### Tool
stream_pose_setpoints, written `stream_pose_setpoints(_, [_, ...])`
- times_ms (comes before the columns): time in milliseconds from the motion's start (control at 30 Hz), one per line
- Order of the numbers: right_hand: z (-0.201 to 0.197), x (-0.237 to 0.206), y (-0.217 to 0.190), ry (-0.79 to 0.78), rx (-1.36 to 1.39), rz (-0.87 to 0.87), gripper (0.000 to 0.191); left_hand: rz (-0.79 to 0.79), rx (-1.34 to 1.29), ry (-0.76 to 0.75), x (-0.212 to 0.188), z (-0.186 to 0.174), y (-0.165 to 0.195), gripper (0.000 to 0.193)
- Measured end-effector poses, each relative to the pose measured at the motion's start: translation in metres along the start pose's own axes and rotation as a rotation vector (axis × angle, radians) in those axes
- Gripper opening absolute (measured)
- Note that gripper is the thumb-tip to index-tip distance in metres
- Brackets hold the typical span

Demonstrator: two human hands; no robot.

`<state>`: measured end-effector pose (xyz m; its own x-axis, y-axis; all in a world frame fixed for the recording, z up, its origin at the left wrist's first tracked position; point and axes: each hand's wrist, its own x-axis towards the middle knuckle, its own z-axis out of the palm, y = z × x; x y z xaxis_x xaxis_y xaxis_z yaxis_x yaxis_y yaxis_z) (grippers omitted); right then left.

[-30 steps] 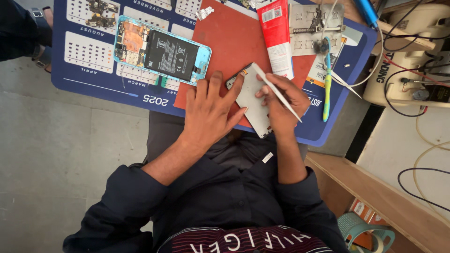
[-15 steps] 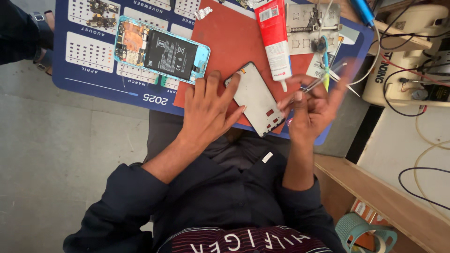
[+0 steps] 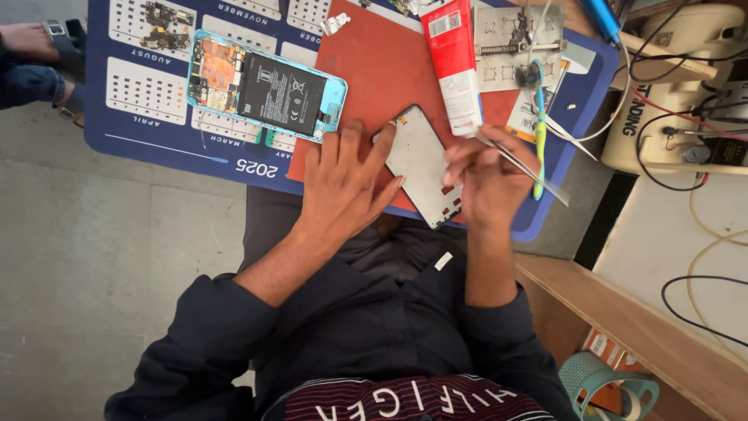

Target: The person applies adhesive to the edges of a smartphone screen assembly using a tube and spreads it with a metal tool. They work on a blue mat with various tools and phone parts nearby.

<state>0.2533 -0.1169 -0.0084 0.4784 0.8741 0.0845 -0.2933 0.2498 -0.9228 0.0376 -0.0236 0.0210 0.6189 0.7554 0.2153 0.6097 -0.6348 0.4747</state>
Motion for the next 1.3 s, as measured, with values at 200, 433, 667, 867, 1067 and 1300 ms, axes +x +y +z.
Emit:
stream_pose_setpoints(200, [0.020, 0.002, 0.003, -0.026, -0.793, -0.074, 0.016, 0.004, 0.015, -0.022, 0.000, -0.002, 0.002, 0.066])
stream_pose_setpoints(433, [0.050, 0.011, -0.005, -0.048, -0.851, -0.256, 0.016, -0.008, 0.021, -0.035, -0.001, -0.003, 0.003, 0.065])
stream_pose_setpoints(667, [0.051, 0.014, -0.008, -0.084, -0.928, -0.264, 0.016, 0.000, 0.044, -0.038, -0.001, -0.003, 0.004, 0.065])
stream_pose_setpoints(867, [0.050, 0.013, -0.008, -0.095, -0.925, -0.243, 0.016, 0.004, 0.051, -0.026, 0.000, -0.003, 0.003, 0.067])
stream_pose_setpoints(1067, [0.048, 0.013, -0.005, -0.070, -0.846, -0.196, 0.013, 0.003, 0.058, -0.021, 0.000, -0.003, 0.003, 0.066])
stream_pose_setpoints(1300, [0.050, 0.013, -0.007, -0.064, -0.919, -0.206, 0.013, -0.003, 0.049, -0.022, 0.000, -0.002, 0.003, 0.066])
